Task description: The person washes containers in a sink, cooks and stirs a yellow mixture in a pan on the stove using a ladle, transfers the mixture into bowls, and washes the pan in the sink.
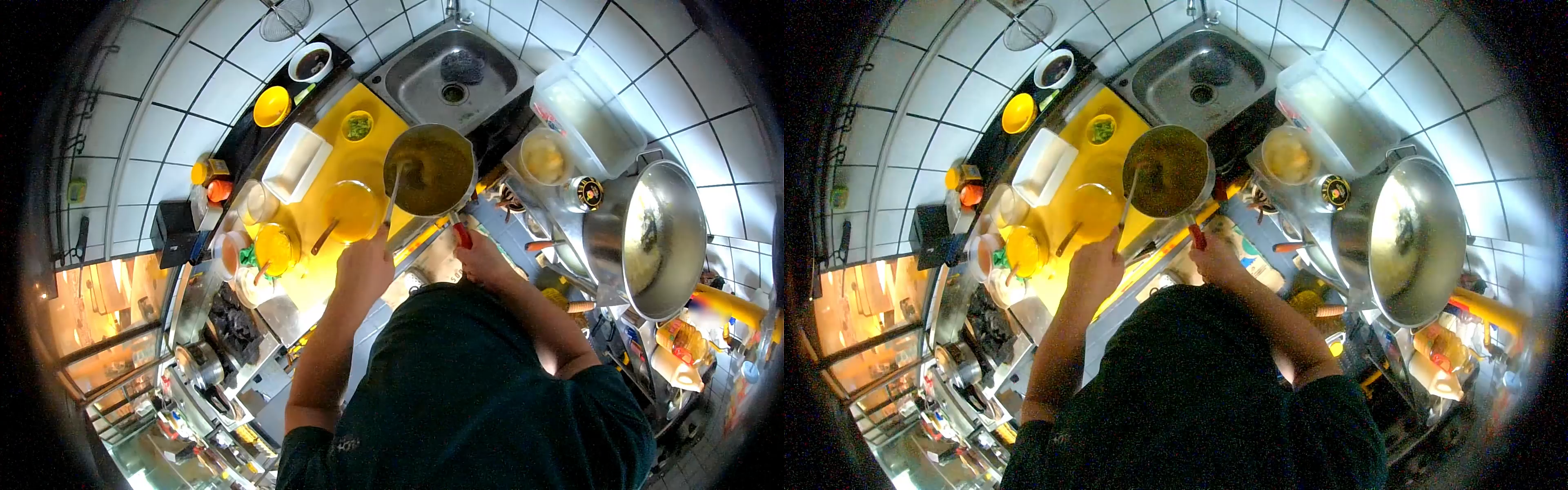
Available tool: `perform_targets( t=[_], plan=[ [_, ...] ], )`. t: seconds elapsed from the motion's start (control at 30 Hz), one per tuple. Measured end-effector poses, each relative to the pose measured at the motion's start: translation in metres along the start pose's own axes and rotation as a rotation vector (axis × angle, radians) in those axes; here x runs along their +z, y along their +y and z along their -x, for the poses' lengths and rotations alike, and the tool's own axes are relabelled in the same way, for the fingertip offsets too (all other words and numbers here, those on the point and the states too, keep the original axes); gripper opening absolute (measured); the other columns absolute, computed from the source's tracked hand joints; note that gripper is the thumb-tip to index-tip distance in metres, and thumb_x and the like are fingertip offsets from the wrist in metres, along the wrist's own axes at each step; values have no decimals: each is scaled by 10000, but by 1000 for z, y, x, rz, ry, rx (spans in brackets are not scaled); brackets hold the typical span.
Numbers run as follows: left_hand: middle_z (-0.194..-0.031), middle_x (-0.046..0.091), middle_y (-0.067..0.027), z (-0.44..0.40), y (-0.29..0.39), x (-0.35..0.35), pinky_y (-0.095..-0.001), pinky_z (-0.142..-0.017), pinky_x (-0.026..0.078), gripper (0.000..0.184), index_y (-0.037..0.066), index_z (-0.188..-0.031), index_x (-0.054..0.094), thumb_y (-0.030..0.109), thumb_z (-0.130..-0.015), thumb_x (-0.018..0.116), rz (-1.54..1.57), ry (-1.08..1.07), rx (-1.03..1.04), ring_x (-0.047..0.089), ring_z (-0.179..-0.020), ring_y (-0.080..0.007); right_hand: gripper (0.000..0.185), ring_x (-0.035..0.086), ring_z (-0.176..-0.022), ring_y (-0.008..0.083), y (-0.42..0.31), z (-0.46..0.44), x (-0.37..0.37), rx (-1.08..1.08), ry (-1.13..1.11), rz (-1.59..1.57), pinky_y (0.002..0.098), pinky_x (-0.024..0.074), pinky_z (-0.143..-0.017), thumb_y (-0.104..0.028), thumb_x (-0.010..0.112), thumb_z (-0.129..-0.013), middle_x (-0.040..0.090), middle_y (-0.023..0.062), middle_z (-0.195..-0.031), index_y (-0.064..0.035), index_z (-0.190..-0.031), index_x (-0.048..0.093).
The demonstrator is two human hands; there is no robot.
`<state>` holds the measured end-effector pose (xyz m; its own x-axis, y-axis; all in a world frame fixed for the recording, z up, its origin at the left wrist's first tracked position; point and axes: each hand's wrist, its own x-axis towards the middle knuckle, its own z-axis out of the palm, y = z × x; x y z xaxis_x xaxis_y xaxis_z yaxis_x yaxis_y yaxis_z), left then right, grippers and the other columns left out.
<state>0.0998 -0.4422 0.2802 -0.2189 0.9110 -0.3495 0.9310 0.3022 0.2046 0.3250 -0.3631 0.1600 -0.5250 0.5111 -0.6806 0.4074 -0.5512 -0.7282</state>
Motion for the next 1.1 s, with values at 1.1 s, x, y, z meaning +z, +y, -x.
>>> perform_targets(
  t=[1.1],
  plan=[
    [-809,676,-246,-17,6,6,-524,-731,536,486,26,-1330,558,149,-861,568,-24,27,25,675,-770,-412,181,509,-480,158,-20,8,-5,-25,-11,81,354,410,-445,-194,593,-938,489,25,-592,-66,-1019,494]
  ],
)
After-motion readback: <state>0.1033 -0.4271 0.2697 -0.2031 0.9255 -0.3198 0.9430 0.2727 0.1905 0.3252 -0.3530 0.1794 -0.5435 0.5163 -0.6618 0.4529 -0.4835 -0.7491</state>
